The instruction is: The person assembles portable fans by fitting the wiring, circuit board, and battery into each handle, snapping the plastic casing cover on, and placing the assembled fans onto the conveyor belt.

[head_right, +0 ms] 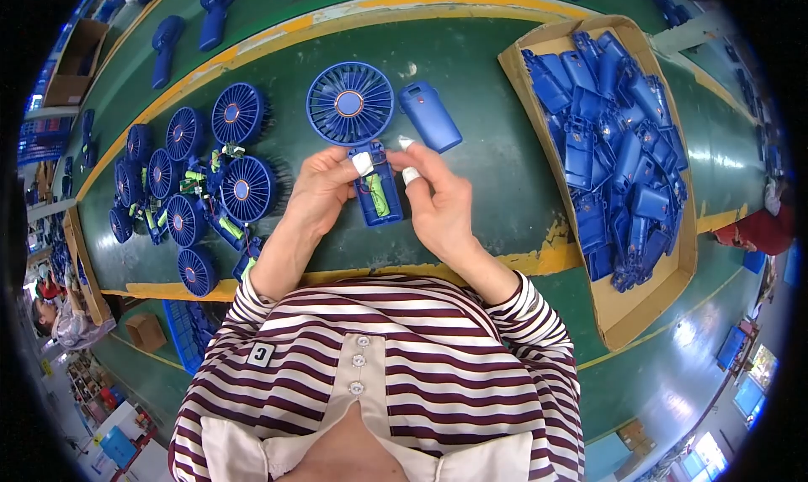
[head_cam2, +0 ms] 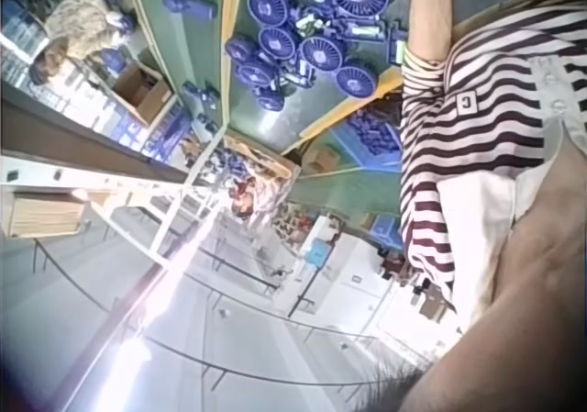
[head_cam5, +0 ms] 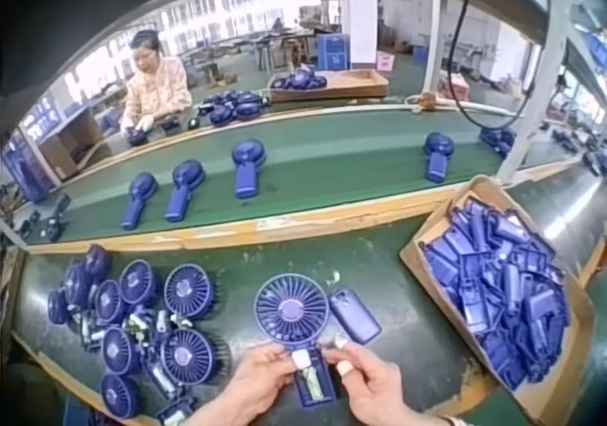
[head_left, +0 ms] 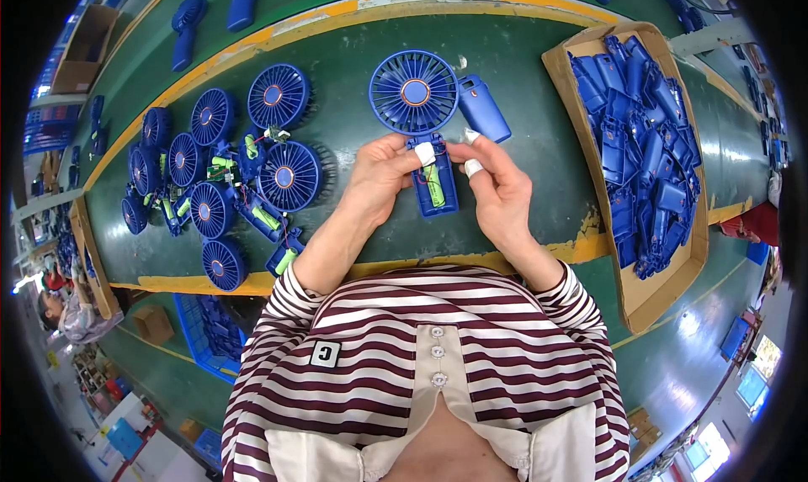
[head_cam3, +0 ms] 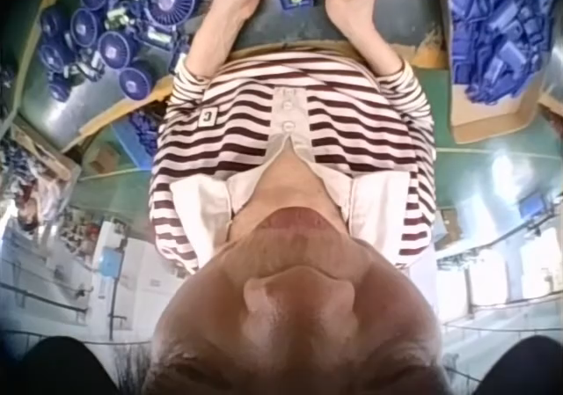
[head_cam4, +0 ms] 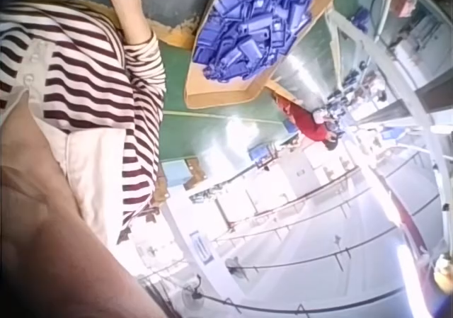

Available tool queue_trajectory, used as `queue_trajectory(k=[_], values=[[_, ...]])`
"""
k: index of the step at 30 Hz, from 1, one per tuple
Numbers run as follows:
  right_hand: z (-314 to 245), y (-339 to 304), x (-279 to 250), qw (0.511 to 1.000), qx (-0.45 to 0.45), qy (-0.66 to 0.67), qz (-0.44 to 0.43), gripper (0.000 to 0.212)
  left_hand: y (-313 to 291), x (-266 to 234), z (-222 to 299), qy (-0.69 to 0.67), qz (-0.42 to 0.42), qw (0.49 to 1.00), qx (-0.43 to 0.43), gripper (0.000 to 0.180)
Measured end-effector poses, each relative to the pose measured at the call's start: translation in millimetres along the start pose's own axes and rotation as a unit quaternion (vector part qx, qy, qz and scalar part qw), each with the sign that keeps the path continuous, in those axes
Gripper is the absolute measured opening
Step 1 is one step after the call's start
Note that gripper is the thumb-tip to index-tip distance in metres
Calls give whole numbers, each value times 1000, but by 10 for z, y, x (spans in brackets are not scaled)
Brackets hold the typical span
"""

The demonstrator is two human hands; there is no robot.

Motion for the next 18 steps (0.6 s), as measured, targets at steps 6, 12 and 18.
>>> queue_trajectory(k=[6, 12, 18], values=[[-255, -18, 91, 931, -284, -216, -75, 42, -19, -26, 38, 8, 14, 1000, 19, 23], [-55, -2, -47, 997, -44, 31, -62, 34, -83, 15, 89, 16, -33, 999, 0, 20], [-47, -33, -18, 994, 5, 85, -62, 41, -124, 37, 140, 27, -17, 999, 31, 21]])
Point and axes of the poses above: each hand's wrist, its own y-axis towards the middle knuckle, its own x-axis out of the palm, z = x × y, the point moved 5 cm from there along y, towards the middle knuckle, and after that the axes turned 11 degrees about z, right-handed, at the moved point
